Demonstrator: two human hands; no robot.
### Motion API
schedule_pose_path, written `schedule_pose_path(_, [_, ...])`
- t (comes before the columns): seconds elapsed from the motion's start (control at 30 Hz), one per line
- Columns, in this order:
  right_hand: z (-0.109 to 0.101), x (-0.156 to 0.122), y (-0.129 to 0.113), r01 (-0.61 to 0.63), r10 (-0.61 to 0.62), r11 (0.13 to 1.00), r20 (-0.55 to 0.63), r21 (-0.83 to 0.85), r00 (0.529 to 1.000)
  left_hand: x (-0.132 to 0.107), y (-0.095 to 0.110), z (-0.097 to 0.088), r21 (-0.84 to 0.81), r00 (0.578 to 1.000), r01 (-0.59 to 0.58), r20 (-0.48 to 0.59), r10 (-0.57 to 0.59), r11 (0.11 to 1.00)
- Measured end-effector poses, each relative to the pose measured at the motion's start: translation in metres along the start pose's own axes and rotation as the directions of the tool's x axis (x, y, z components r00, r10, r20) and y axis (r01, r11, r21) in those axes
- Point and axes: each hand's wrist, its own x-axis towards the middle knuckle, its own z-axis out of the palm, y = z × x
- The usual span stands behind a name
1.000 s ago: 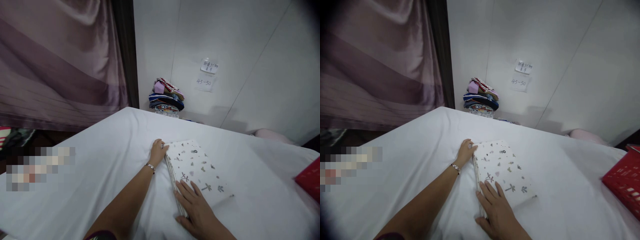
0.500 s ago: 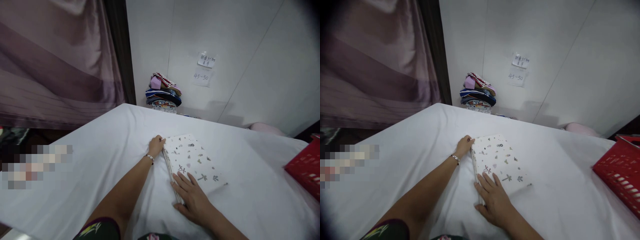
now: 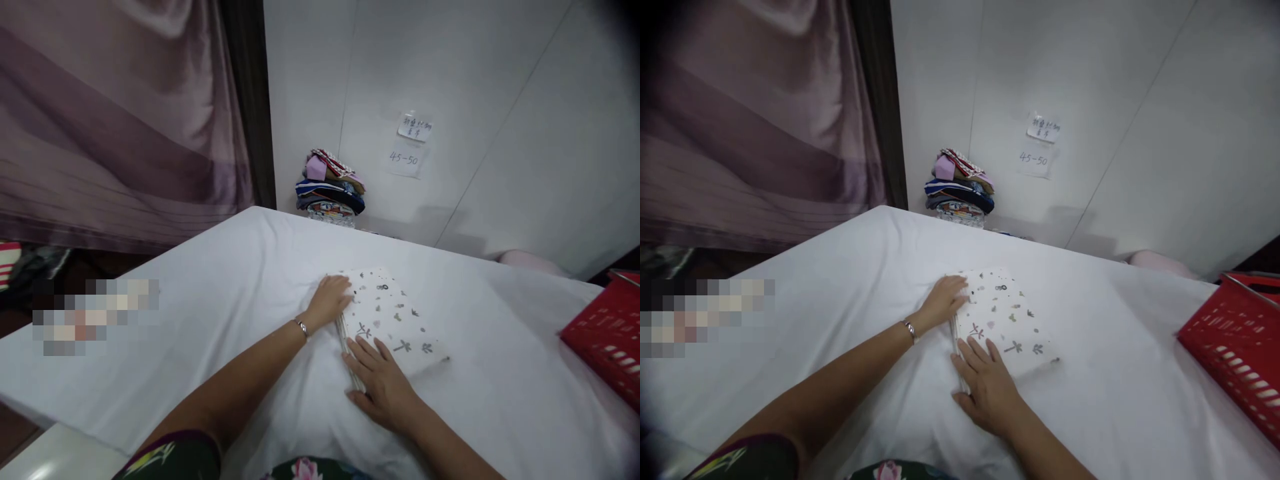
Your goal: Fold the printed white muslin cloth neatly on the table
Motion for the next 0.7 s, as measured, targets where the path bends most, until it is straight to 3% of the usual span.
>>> schedule_pose_path(0.1, [0.000,0.001,-0.002,-0.009,0.009,1.000,0.008,0.003,1.000,-0.014,0.002,0.009,0.005,0.991,-0.053,0.125,0.052,0.999])
schedule_pose_path(0.33, [-0.007,-0.008,-0.010,-0.003,-0.002,0.989,0.030,0.147,1.000,-0.018,-0.002,0.017,0.004,0.993,-0.002,0.120,0.001,1.000])
schedule_pose_path(0.4, [-0.014,-0.013,-0.003,0.005,-0.003,0.973,-0.010,0.230,1.000,-0.018,-0.003,0.017,0.002,0.993,-0.002,0.117,0.002,1.000])
schedule_pose_path(0.47, [-0.022,-0.016,0.014,-0.053,0.088,0.962,-0.121,0.267,0.989,-0.018,-0.004,0.018,0.002,0.994,-0.002,0.111,0.002,1.000])
schedule_pose_path(0.53, [-0.031,-0.018,0.042,-0.199,0.266,0.945,-0.258,0.258,0.929,-0.018,-0.005,0.019,0.000,0.994,-0.003,0.109,0.003,1.000])
schedule_pose_path(0.6, [-0.040,-0.017,0.074,-0.394,0.465,0.879,-0.309,0.268,0.829,-0.018,-0.006,0.020,-0.003,0.994,-0.003,0.110,0.003,1.000])
schedule_pose_path(0.7, [-0.049,-0.011,0.116,-0.627,0.701,0.701,-0.165,0.341,0.694,-0.018,-0.005,0.019,-0.010,0.994,-0.003,0.108,0.004,1.000])
